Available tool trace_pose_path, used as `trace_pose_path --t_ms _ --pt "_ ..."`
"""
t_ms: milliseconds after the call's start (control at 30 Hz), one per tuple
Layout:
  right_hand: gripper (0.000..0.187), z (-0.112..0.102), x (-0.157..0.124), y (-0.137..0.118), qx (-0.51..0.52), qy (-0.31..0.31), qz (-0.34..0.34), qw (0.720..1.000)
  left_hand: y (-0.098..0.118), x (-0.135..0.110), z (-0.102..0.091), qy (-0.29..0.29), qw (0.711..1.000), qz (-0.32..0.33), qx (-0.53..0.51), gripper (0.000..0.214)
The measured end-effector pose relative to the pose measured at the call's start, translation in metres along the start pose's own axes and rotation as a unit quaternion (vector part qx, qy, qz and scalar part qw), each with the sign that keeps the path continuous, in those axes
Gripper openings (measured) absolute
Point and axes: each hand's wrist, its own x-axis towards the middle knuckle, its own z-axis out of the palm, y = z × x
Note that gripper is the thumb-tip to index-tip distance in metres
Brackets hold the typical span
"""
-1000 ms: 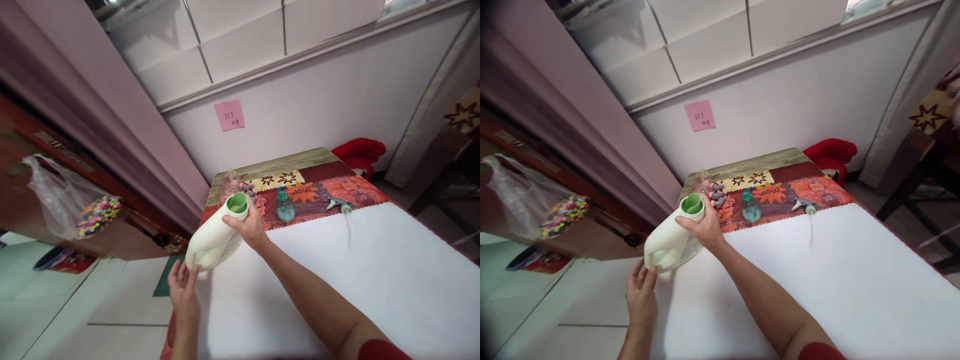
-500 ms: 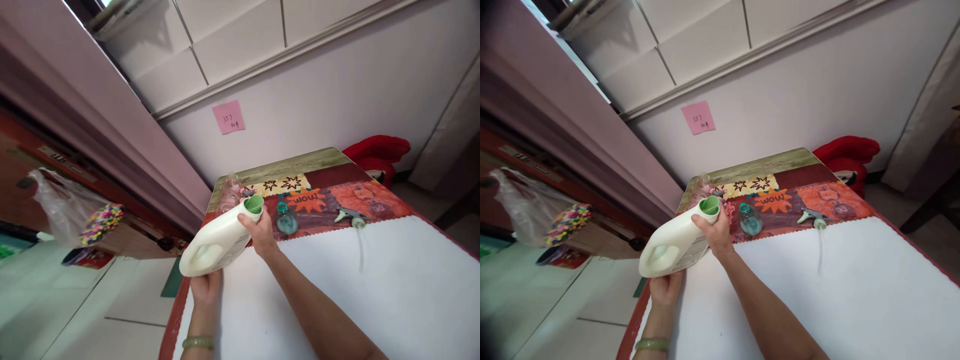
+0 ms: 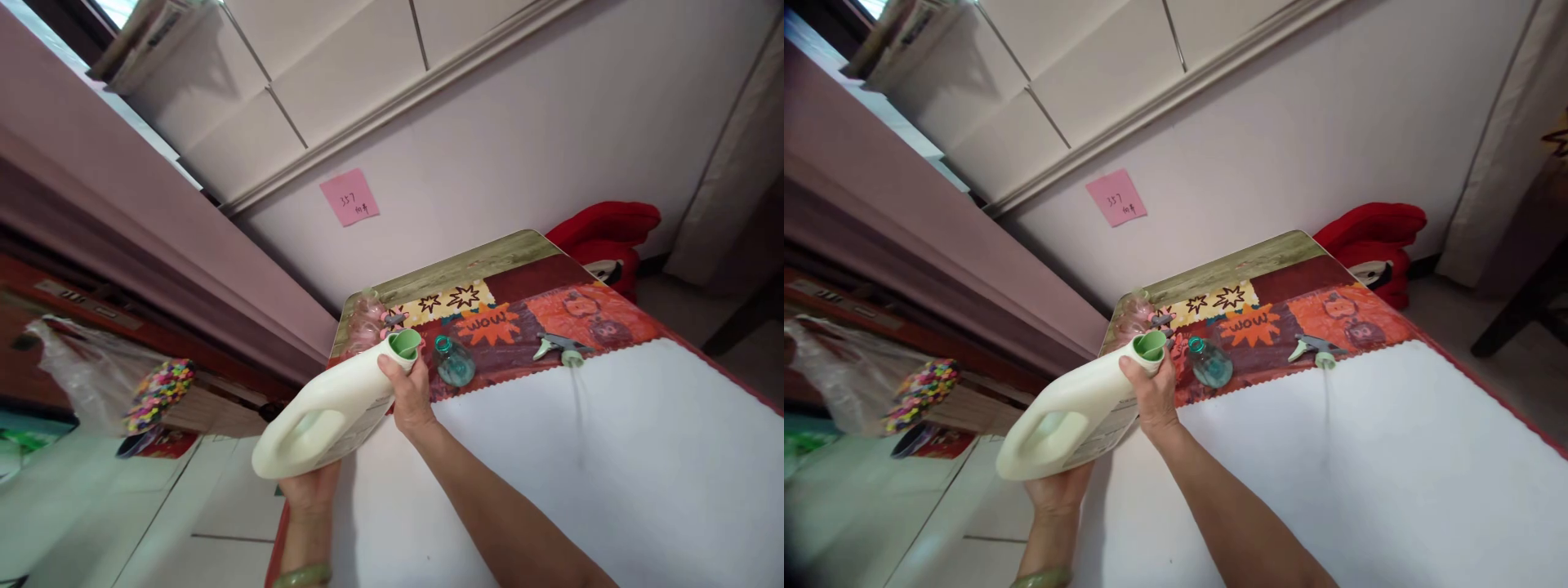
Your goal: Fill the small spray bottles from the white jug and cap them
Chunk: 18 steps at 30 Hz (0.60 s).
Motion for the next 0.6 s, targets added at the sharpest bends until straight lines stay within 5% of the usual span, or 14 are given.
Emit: trace_pose_path --t_ms 200,600 --pt "0.054 0.004 -0.001 0.002 0.059 0.024 0.048 0.997 0.026 -0.015 0.011 0.04 0.991 -0.127 0.007 0.07" --pt "0.047 0.008 0.0 0.001 0.121 0.1 0.084 0.984 0.04 -0.021 0.021 0.09 0.992 -0.078 0.039 0.057"
